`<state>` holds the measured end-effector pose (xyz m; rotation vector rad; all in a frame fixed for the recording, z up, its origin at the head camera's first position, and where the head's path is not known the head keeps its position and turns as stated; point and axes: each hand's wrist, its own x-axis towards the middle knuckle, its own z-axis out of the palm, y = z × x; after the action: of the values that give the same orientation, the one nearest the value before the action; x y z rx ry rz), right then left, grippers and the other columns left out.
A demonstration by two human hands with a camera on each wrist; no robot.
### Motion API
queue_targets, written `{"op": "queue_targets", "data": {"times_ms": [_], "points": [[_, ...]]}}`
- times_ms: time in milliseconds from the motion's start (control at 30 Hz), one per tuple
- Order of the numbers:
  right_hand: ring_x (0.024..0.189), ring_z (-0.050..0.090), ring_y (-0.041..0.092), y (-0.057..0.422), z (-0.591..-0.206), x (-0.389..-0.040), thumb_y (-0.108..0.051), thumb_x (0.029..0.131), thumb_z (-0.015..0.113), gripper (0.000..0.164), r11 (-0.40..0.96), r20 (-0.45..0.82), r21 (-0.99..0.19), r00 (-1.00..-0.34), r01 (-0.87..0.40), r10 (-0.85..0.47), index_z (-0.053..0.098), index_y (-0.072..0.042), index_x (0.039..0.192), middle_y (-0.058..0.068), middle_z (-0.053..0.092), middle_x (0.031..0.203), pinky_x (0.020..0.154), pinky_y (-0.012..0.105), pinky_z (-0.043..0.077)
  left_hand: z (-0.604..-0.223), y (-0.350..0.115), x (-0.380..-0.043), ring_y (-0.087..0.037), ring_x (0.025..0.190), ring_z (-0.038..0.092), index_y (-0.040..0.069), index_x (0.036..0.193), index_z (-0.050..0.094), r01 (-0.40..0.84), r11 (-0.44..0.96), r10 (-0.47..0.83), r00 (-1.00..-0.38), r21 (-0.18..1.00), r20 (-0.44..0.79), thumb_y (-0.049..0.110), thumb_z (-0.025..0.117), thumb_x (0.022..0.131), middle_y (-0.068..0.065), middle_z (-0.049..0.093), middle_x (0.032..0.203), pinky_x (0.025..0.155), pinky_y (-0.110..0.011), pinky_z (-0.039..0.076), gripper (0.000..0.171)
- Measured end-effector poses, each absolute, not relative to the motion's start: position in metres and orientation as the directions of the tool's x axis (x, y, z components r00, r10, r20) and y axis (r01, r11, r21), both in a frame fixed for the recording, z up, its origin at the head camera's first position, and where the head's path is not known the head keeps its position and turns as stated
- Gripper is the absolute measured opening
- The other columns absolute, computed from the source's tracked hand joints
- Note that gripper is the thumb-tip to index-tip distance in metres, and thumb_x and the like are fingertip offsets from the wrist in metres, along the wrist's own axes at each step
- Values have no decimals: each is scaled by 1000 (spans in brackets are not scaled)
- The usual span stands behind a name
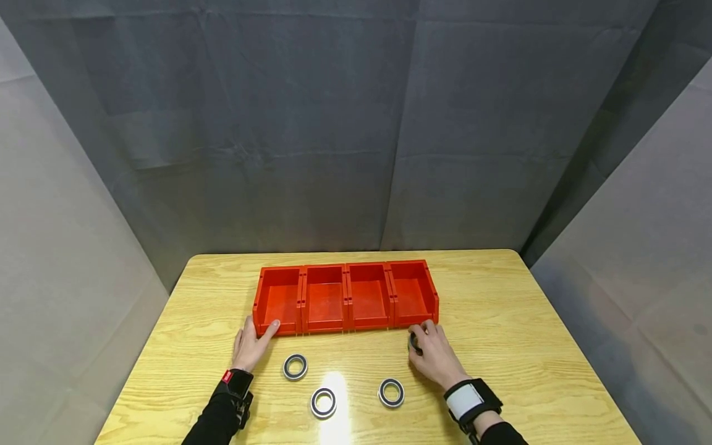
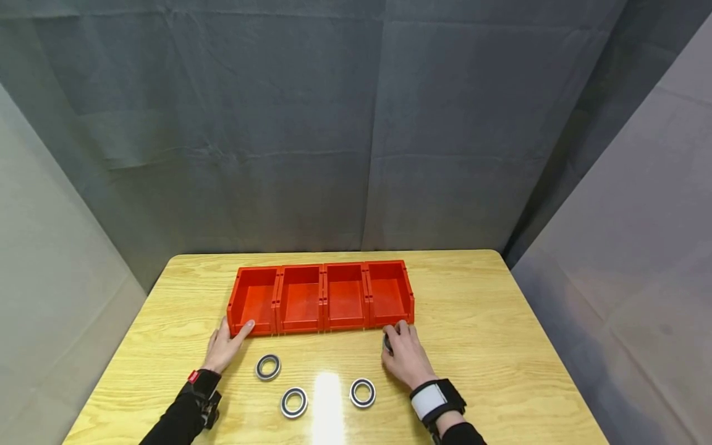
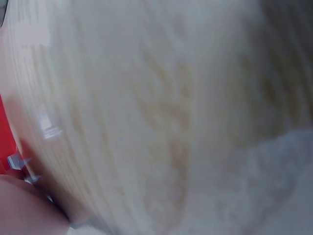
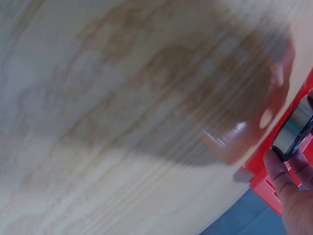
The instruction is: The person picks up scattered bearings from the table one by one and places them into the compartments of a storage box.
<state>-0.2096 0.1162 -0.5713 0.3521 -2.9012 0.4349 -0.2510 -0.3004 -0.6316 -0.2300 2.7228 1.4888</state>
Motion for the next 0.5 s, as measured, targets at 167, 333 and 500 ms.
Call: {"op": "queue_targets", "data": {"times_ms": [167, 333, 500], "points": [[93, 53, 31, 117, -566, -212, -8, 80, 77, 33, 922, 233, -277, -950, -269, -207, 66, -6, 112, 15, 55, 104, 77, 41, 53, -631, -300, -251, -45, 145, 32, -5, 152, 27, -131, 523, -116, -990, 842, -82, 46, 55, 99, -30, 39, 149, 125, -59, 4, 78], [91, 53, 32, 118, -561, -218, -8, 80, 77, 33, 924, 261, -259, -941, -283, -215, 66, -6, 111, 14, 55, 101, 76, 41, 53, -632, -297, -250, -48, 136, 39, -7, 146, 33, -77, 512, -135, -991, 856, -8, 49, 57, 97, -32, 46, 140, 120, -63, 11, 78], [93, 54, 34, 118, -553, -226, -8, 81, 77, 33, 923, 265, -265, -941, -281, -211, 66, -5, 112, 16, 55, 101, 77, 43, 55, -633, -297, -250, -49, 134, 40, -8, 145, 33, -65, 514, -134, -991, 856, 5, 51, 56, 97, -33, 45, 138, 119, -63, 11, 80]]}}
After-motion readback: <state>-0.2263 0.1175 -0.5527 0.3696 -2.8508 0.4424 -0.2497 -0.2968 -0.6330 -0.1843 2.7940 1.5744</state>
